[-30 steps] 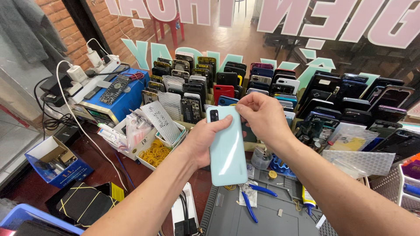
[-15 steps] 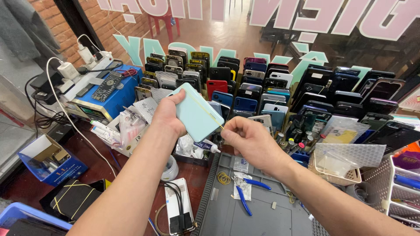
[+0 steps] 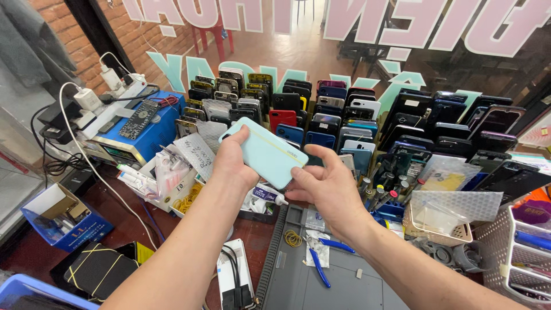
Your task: The person applies a thin yellow strip to the back of a light blue smartphone, then sprays the phone with a can and wipes the surface with a cloth. The person handles the phone and tools on a cluttered workbench in a repair shop.
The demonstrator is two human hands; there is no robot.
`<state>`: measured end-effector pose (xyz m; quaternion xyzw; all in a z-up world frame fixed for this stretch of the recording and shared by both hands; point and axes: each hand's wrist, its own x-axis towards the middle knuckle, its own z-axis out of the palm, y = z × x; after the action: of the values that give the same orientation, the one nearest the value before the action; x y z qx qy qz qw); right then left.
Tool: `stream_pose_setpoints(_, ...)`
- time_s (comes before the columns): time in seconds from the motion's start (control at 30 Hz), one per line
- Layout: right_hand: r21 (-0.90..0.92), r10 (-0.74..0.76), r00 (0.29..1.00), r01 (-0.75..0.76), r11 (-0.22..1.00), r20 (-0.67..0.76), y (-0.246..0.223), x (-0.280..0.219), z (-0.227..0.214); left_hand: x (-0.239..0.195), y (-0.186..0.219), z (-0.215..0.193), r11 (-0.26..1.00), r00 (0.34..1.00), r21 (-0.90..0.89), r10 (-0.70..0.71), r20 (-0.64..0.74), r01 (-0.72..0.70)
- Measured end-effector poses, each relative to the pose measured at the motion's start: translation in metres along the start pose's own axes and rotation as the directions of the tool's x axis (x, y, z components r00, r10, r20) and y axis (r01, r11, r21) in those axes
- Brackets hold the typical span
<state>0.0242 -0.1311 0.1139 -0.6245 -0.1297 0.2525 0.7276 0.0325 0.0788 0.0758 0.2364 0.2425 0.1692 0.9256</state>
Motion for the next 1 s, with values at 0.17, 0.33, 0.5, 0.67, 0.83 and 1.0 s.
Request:
stream_pose_setpoints(0.17, 0.067, 0.114, 0.989, -0.121, 0.990, 0.098, -0.008, 0.006, -0.003, -0.005, 0.006, -0.001, 1.000, 0.999, -0.016, 0.022, 0.042, -0.022)
stream_pose_setpoints(0.33, -0.001, 0.262, 0.953, -0.265, 0.964, 0.152, -0.011, 0.023, -0.012, -0.004, 0.007, -0.001, 0.997, 0.996, 0.057, 0.038, 0.086, -0.043)
stream_pose_setpoints(0.5, -0.054, 0.275, 0.944, -0.269, 0.962, 0.183, -0.001, 0.033, -0.015, 0.000, 0.010, -0.007, 0.996, 0.997, 0.084, 0.024, 0.075, -0.030)
stream_pose_setpoints(0.67, -0.055, 0.271, 0.938, -0.266, 0.963, 0.214, 0.001, 0.033, -0.011, 0.000, 0.012, -0.010, 0.995, 0.995, 0.090, 0.035, 0.089, -0.043)
stream_pose_setpoints(0.83, -0.073, 0.281, 0.941, -0.272, 0.959, 0.189, -0.008, 0.029, -0.009, 0.000, 0.012, -0.008, 0.996, 0.995, 0.076, 0.035, 0.090, -0.042)
stream_pose_setpoints(1.0, 0.063, 0.303, 0.925, -0.325, 0.944, 0.231, -0.005, 0.032, -0.014, 0.002, 0.012, -0.007, 0.997, 0.994, 0.060, 0.031, 0.108, -0.037)
